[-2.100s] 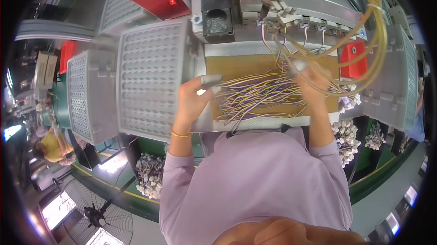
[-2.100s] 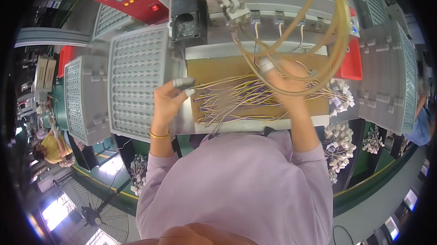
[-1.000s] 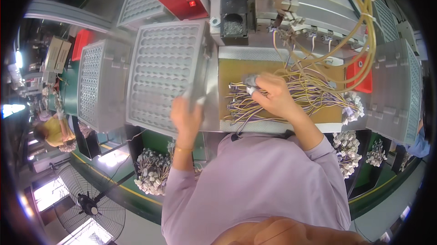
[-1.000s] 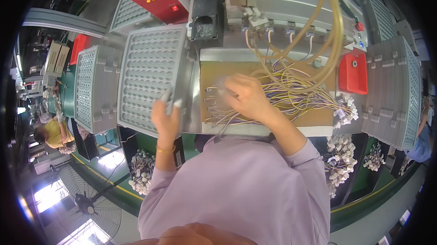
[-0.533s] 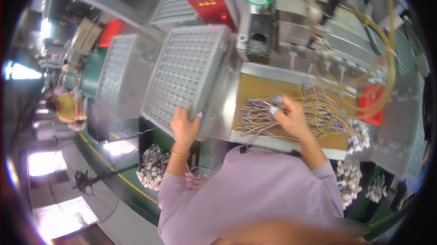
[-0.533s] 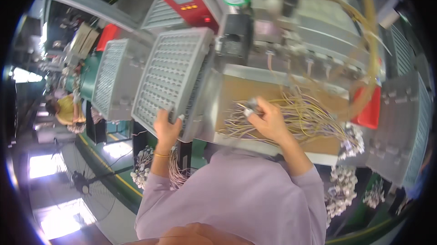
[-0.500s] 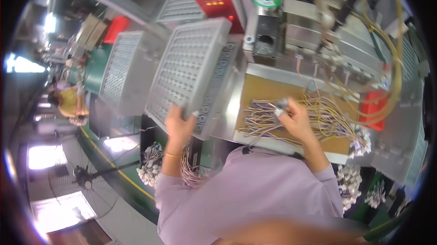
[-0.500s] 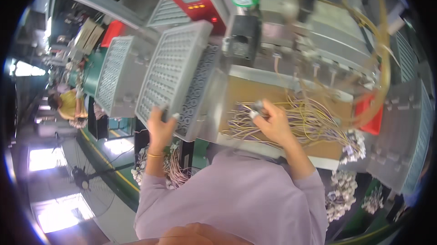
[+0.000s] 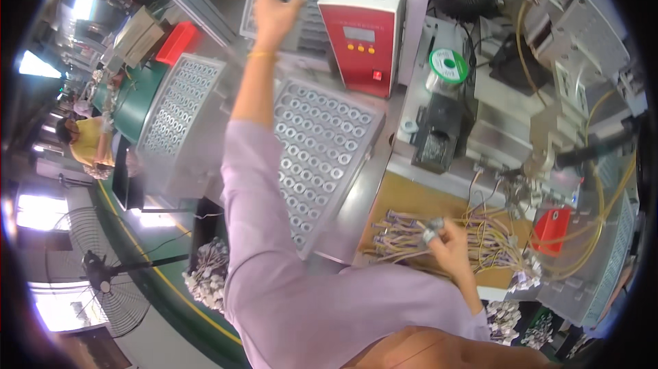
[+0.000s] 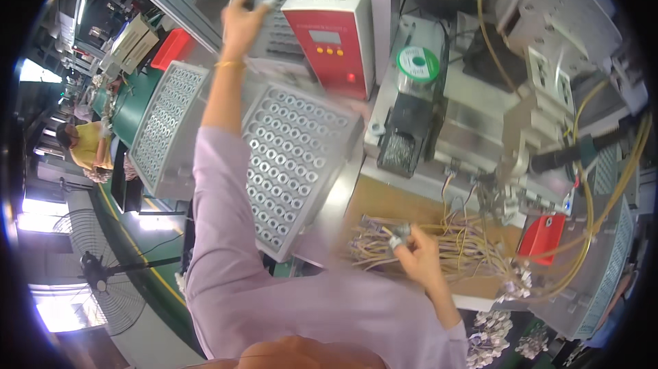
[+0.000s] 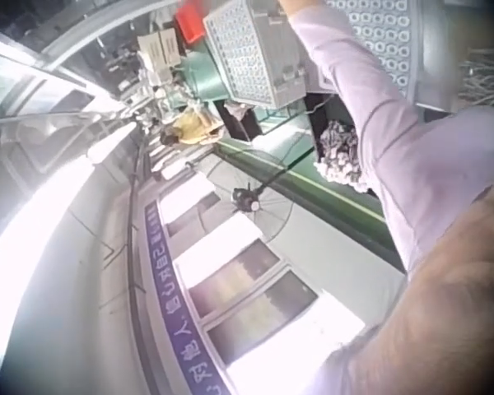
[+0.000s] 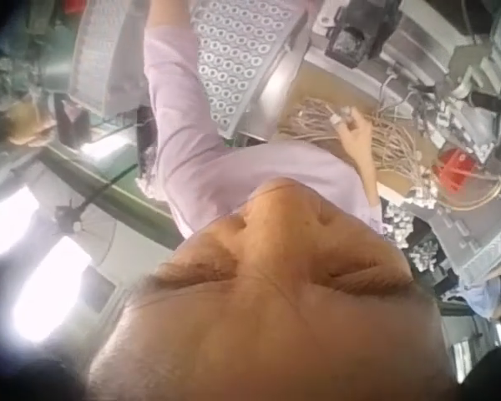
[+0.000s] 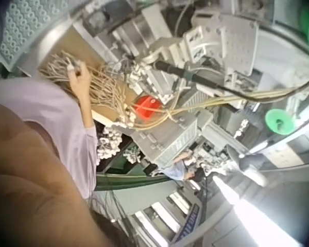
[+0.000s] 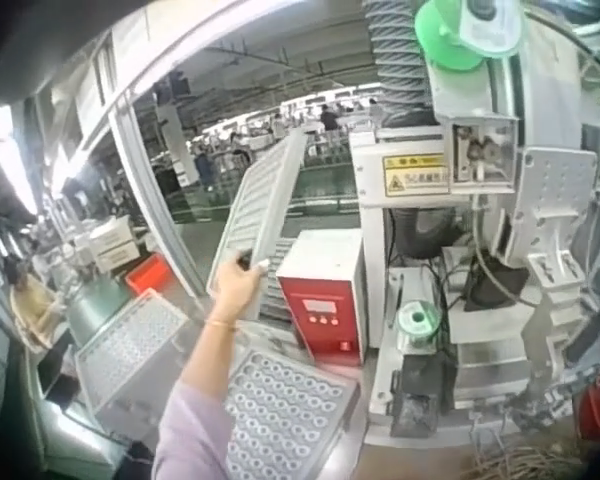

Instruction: The person assembles electronic components and wires with connectors using a specialized processing machine at a manual assembly station.

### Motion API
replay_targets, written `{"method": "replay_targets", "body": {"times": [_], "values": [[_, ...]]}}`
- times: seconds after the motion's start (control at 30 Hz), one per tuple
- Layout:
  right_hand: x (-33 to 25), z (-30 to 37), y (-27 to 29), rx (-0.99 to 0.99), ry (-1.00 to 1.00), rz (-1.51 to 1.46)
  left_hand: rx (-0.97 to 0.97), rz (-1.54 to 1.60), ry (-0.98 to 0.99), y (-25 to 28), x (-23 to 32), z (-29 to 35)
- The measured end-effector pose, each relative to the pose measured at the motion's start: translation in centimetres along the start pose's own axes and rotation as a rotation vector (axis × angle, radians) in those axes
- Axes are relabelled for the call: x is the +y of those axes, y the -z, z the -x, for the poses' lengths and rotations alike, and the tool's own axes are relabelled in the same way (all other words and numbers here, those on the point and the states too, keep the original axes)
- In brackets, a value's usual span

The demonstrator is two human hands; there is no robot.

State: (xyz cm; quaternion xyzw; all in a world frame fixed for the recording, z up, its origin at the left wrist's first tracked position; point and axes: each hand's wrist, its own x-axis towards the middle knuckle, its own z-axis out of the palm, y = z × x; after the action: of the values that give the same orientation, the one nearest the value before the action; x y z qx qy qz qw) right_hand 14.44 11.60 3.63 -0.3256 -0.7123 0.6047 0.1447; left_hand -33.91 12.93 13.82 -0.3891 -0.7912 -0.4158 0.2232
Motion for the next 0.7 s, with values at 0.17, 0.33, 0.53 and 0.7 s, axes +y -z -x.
{"method": "replay_targets", "body": {"times": [0.17, 0.33, 0.53, 0.7], "values": [[0.1, -0.8, 0.6, 0.029, -0.033, 0.028, -0.003, -0.199, -0.121, -14.3, -7.6, 1.6], [1.0, -2.1, 0.5, -0.009, -0.135, -0.006, -0.023, -0.081, -0.015, -18.9, -8.8, 5.3], [1.0, -2.3, 0.2, 0.009, -0.022, 0.059, -0.129, -0.324, 0.029, -16.8, -6.1, 7.0], [0.3, -0.9, 0.6, -0.018, -0.016, 0.099, -0.081, -0.427, 0.136, -16.4, -6.9, 6.9]]}}
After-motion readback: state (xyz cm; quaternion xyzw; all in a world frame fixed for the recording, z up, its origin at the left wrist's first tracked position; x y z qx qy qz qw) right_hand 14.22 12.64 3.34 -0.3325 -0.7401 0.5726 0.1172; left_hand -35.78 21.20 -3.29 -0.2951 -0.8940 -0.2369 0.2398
